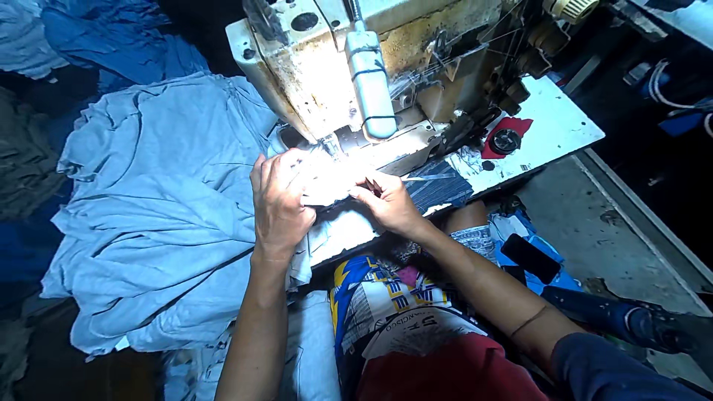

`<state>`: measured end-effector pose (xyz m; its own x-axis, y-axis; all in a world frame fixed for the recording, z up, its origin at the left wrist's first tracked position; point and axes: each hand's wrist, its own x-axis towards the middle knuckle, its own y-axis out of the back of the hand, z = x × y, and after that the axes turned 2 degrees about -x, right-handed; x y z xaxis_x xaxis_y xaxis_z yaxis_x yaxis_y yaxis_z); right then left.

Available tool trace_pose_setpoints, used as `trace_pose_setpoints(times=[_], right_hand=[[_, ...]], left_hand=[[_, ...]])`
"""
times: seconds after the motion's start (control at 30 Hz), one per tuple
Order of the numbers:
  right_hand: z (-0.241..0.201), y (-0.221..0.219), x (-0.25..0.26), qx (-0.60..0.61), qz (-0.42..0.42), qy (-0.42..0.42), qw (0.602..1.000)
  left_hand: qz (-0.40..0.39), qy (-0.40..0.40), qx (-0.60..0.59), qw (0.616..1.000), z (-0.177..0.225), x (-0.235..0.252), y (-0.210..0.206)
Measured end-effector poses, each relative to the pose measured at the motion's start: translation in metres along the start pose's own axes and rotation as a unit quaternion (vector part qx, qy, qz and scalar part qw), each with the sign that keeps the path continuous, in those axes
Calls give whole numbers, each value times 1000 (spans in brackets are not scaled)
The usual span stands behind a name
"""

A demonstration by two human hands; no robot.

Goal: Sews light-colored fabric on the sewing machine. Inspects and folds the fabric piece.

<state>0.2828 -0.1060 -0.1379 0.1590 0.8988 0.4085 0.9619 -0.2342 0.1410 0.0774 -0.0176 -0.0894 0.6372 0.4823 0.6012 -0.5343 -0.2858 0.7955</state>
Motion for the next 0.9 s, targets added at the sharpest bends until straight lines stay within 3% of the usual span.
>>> trace_pose_setpoints(times=[0.23,0.4,0.67,0.77,0.9], right_hand=[[-1,0,-1,6,17,31,999],[-7,22,-20,4,35,34,999],[-28,93,-54,-35,106,22,994],[-43,120,-51,-56,137,66,987],[-63,164,-37,-113,190,133,966]], left_hand=[[-14,-9,-41,999,8,-10,7],[62,-19,-127,990,6,-4,8],[130,154,-100,974,0,28,15],[74,219,-112,966,-12,52,14],[-77,255,-94,959,-15,70,10]])
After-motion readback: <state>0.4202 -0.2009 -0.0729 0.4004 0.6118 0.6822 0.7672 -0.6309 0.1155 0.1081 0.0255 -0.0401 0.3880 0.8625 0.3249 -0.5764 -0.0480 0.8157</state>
